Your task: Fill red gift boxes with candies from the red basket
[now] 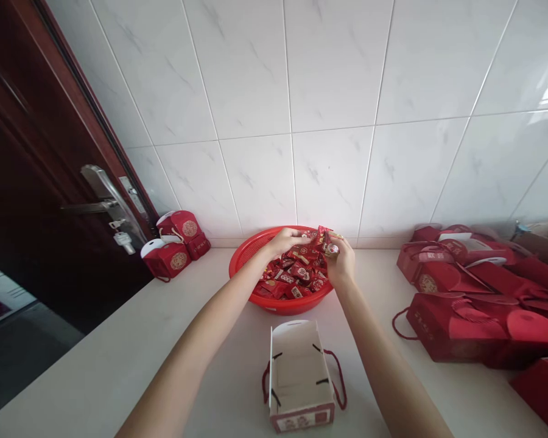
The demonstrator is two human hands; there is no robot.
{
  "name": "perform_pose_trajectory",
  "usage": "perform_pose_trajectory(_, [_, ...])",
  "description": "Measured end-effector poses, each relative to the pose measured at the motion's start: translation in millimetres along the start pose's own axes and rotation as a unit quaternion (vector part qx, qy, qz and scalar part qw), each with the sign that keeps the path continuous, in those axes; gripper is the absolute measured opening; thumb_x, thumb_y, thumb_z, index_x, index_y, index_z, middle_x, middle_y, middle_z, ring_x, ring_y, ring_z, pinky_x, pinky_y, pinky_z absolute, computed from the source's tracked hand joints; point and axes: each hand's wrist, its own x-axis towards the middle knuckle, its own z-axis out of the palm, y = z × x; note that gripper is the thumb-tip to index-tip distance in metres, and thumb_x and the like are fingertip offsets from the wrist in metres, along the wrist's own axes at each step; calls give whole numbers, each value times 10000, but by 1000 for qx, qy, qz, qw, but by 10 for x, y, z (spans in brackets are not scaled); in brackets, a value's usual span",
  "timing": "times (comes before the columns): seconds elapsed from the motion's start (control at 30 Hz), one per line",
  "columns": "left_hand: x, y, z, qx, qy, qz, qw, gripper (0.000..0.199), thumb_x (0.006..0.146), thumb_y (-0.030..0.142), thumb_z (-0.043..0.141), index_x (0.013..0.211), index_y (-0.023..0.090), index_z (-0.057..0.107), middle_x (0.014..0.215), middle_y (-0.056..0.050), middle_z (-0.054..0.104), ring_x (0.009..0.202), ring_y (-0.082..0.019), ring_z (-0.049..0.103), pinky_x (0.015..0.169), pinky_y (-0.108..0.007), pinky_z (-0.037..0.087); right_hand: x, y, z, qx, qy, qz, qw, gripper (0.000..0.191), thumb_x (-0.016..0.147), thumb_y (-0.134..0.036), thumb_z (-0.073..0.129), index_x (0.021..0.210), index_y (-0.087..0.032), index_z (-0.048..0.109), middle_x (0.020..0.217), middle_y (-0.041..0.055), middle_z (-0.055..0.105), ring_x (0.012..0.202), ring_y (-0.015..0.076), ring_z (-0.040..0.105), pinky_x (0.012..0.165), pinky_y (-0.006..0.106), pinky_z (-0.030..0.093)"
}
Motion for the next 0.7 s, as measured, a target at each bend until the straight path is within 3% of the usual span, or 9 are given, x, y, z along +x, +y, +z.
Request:
perform_pose_trajectory(0.2, [-177,-45,33,-68,79,62,993,560,653,472,906,1074,143,738,1020,-102,777,940,-244,712,886,-375,543,-84,-64,64,-17,-14,12,1000,119,535,-219,717,645,-218,670,631,-53,667,596,131,591,523,240,474])
perform_pose_trajectory(0.3, [-175,-109,34,-51,124,73,988,646,664,446,903,1193,149,680,985,-94,777,904,-240,725,862,-371,556,-104,-80,74,-26,-30,18,999,134,524,-232,734,645,-223,678,649,-48,674,629,144,599,552,258,501])
perform_pose_trajectory(0.4, [-180,-126,38,-39,119,93,988,666,709,445,868,1262,154,637,936,-73,771,864,-232,730,817,-353,566,-101,-73,62,-33,-41,17,998,140,528,-242,745,647,-223,673,660,-42,676,635,145,591,550,260,488])
perform_pose_trajectory(0.7, [-171,-70,55,7,122,181,976,427,732,453,810,1040,161,763,1104,-104,782,1038,-258,716,947,-390,558,-101,-103,49,-50,-84,32,995,187,533,-267,790,693,-230,700,711,-31,698,700,163,613,593,272,525])
